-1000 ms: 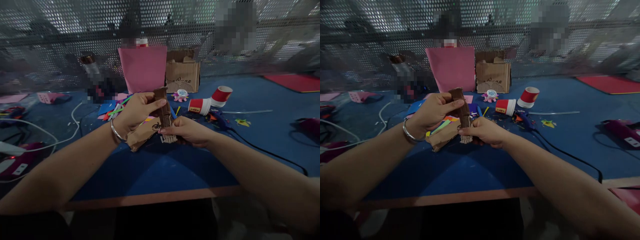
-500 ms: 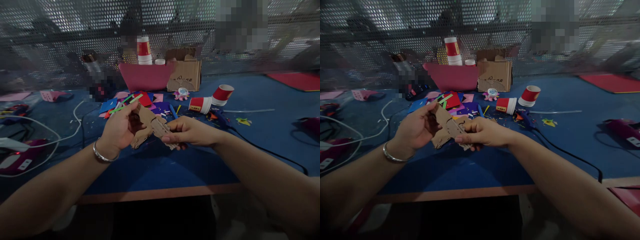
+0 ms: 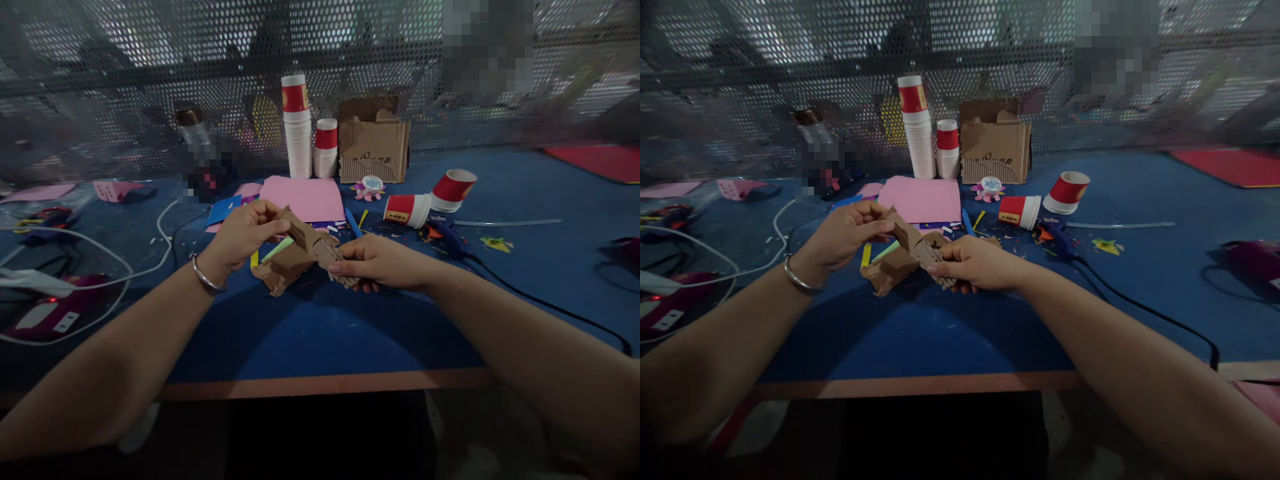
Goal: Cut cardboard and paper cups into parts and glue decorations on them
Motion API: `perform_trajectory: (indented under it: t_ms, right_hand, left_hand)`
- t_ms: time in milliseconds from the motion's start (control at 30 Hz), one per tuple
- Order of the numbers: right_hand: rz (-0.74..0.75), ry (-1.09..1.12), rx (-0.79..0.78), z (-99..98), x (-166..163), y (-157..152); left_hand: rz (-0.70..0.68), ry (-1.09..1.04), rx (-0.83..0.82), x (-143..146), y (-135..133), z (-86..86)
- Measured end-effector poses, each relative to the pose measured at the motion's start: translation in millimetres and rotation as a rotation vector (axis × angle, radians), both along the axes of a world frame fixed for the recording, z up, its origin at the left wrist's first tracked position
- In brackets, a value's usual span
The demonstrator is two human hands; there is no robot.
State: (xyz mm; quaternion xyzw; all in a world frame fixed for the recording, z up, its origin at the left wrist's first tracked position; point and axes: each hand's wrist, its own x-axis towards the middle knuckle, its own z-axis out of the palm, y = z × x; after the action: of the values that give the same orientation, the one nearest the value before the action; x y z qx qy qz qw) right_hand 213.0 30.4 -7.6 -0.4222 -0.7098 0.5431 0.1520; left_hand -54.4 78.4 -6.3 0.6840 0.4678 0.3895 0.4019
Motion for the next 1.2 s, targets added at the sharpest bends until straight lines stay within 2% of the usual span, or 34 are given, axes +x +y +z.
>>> perform_trajectory:
  t_ms: [100,167,233,300,367,467,533,600,633,700,800,967,1200]
  right_hand:
    - [0.001,-0.031,-0.003,0.5,-1.0,-0.1]
    - [0.028,-0.056,-0.008,0.0,-1.1,0.1]
    - [0.070,-0.069,-0.006,-0.4,-1.0,0.0]
    - [0.115,-0.081,-0.006,-0.3,-1.0,-0.3]
    - [0.135,-0.107,0.000,0.6,-1.0,-0.7]
    - [0.109,-0.135,0.035,2.9,-1.0,-1.0]
    - [0.079,-0.132,0.054,4.2,-1.1,-1.2]
    - [0.049,-0.132,0.066,4.9,-1.4,-1.6]
    - [0.038,-0.134,0.070,4.9,-1.6,-1.8]
    - [0.023,-0.133,0.075,4.7,-2.3,-2.1]
    - [0.028,-0.125,0.084,3.4,-3.5,-1.9]
    - [0.061,-0.114,0.138,0.7,-4.0,-0.5]
    - [0.075,-0.120,0.176,1.2,-4.1,-1.0]
  left_hand:
    - [0.101,0.438,0.557,1.6,-11.9,9.9]
    - [-0.001,0.643,0.741,8.8,-25.2,13.3]
    - [-0.178,0.725,0.812,17.5,-37.3,12.5]
    - [-0.355,0.783,0.743,23.9,-45.2,10.2]
    - [-0.456,0.802,0.576,26.2,-48.6,9.6]
    - [-0.500,0.789,0.283,24.4,-48.5,13.2]
    - [-0.508,0.759,0.166,21.9,-45.0,15.4]
    - [-0.447,0.725,0.186,17.7,-36.1,14.9]
    - [-0.387,0.717,0.249,14.6,-29.0,13.2]
    - [-0.223,0.767,0.475,5.8,-10.0,6.8]
    - [-0.065,0.865,0.635,-8.8,24.3,-7.4]
    - [-0.030,1.071,0.638,-12.6,63.3,-23.5]
    - [-0.053,1.177,0.621,6.3,78.9,-16.3]
